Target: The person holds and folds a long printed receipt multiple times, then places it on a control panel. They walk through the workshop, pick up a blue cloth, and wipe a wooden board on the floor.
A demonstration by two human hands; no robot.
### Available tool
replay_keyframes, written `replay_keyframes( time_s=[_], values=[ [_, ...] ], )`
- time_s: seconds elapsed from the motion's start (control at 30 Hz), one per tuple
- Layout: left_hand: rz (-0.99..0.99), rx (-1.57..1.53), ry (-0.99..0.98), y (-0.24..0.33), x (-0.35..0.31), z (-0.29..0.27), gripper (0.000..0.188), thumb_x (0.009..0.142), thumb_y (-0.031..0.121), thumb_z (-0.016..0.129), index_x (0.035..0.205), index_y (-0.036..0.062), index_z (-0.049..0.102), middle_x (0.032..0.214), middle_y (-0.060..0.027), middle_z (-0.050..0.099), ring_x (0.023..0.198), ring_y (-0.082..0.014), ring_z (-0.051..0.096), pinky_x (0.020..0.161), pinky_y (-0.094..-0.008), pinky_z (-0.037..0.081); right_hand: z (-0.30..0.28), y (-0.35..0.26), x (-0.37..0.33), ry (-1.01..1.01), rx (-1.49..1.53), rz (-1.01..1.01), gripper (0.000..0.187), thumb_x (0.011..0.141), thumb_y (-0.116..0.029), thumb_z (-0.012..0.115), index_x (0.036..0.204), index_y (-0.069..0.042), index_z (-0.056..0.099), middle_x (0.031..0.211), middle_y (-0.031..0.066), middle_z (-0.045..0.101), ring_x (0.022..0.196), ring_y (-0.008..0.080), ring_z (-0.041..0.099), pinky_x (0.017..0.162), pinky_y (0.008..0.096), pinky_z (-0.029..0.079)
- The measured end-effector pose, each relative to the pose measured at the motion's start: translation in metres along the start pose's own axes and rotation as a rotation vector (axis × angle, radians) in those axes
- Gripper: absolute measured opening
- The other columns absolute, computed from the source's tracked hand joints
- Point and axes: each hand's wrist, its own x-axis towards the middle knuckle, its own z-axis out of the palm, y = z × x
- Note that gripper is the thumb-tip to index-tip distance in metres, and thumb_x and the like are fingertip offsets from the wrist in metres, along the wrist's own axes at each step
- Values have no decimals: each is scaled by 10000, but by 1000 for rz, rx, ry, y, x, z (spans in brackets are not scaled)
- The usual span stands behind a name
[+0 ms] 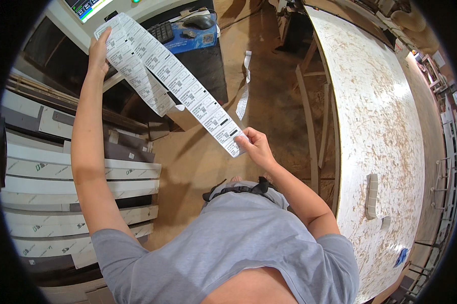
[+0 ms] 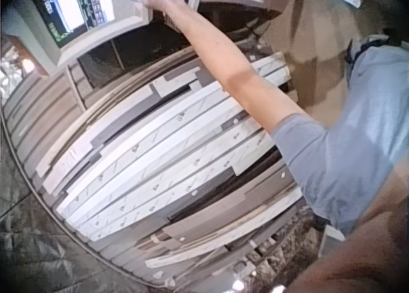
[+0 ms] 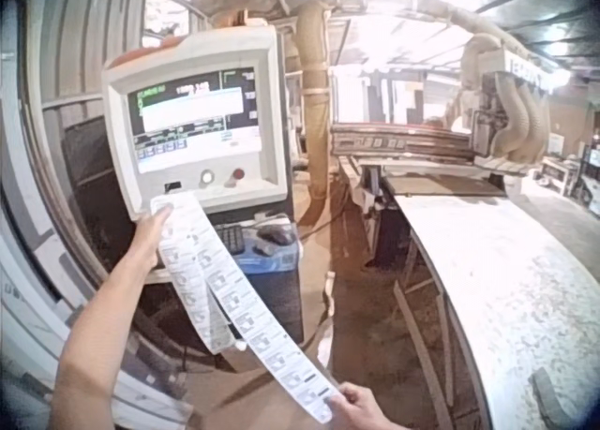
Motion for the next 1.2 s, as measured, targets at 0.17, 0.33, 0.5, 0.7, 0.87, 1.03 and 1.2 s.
replay_keyframes(
  time_s=[0.17,0.33,0.5,0.7,0.87,1.03,1.2],
  values=[
    [-16,25,41,-6,6,-2,423,855,260,567,1149,-39,511,1071,-130,581,910,-204,595,778,-320,468,-5,3,0,105,-67,-65,189,904,-156,531,831,12,578,713,-35,551,647,25,467,578,194,401],
    [-69,-148,62,-15,7,1,416,861,214,564,1183,-37,482,1079,-125,575,915,-222,599,753,-345,493,-8,1,-3,159,-88,-95,193,898,-145,531,801,13,581,690,-46,533,637,21,443,562,190,375],
    [-88,-210,110,-29,11,0,398,865,187,558,1192,-25,475,1086,-128,574,926,-233,599,744,-364,504,-11,-2,-2,211,-112,-162,190,887,-137,540,779,16,571,669,-45,509,621,26,428,544,191,356],
    [-74,-293,193,-43,15,-1,345,883,173,532,1171,-10,486,1088,-125,580,946,-242,594,764,-369,499,-16,-11,2,238,-87,-201,186,883,-130,539,770,16,566,661,-36,500,608,30,425,536,192,349],
    [-102,-334,220,-59,16,-7,325,887,166,523,1168,6,489,1099,-114,581,957,-241,593,764,-366,494,-19,-21,5,261,-119,-273,187,881,-131,540,767,15,563,663,-36,501,607,33,427,540,194,351],
    [-167,-405,228,-79,14,-18,312,902,182,493,1159,5,494,1091,-117,584,956,-265,593,773,-398,493,-20,-30,9,339,-117,-305,178,879,-119,535,759,8,565,664,-36,507,610,34,429,541,194,355],
    [-194,-550,189,-78,3,-68,320,911,215,488,1165,22,502,1105,-112,571,994,-247,564,820,-421,464,-68,-23,10,639,-4,-242,177,871,-106,529,734,-10,585,676,-25,550,610,34,465,550,195,376]
  ],
)
